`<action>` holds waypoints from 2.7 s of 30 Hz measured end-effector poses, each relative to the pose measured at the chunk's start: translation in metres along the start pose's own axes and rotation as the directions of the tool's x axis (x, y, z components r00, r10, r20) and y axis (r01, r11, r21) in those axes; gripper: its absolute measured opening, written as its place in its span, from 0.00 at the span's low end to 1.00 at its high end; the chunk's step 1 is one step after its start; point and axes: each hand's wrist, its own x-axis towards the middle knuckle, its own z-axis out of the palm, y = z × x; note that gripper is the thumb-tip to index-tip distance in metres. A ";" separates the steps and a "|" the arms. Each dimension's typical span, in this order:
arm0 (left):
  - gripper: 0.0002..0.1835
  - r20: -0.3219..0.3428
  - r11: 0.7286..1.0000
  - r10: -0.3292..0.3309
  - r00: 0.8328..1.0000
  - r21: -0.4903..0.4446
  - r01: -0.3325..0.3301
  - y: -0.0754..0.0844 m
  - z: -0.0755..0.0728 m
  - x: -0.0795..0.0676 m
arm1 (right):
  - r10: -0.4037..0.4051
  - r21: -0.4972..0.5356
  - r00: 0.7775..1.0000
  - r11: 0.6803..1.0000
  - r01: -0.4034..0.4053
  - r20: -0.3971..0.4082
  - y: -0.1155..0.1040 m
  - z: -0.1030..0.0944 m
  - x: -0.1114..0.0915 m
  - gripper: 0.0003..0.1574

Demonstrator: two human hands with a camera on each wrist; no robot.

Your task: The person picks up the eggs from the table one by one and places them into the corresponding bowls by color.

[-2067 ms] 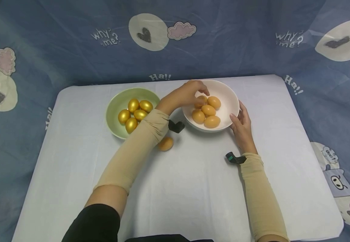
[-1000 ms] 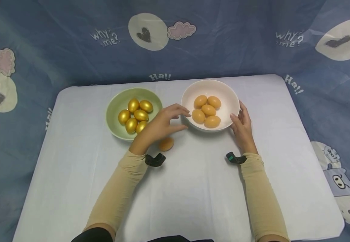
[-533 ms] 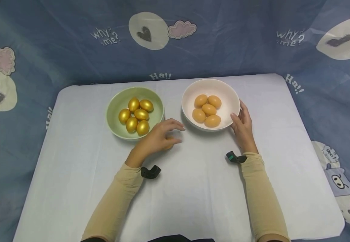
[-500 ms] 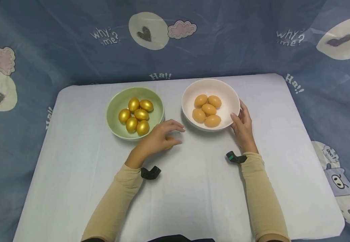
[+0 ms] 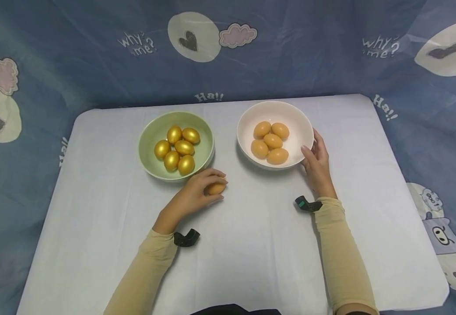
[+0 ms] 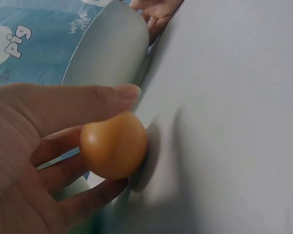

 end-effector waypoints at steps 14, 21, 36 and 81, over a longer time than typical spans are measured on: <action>0.21 -0.105 1.000 0.006 0.994 0.026 -0.003 -0.008 0.001 -0.028 | -0.004 0.015 1.000 1.000 0.004 0.001 0.001 0.000 0.001 0.41; 0.22 -0.125 1.000 0.016 0.992 0.019 -0.013 -0.007 0.002 -0.035 | -0.017 0.053 1.000 0.998 0.017 0.010 0.001 0.000 0.000 0.42; 0.22 -0.120 0.998 0.058 0.991 0.005 -0.058 0.003 0.002 -0.018 | -0.009 0.025 1.000 1.000 0.009 0.002 0.002 0.001 0.001 0.41; 0.23 0.050 0.975 0.194 0.980 -0.119 -0.187 0.069 -0.024 0.132 | -0.013 0.027 1.000 1.000 0.013 0.004 0.002 0.000 0.002 0.41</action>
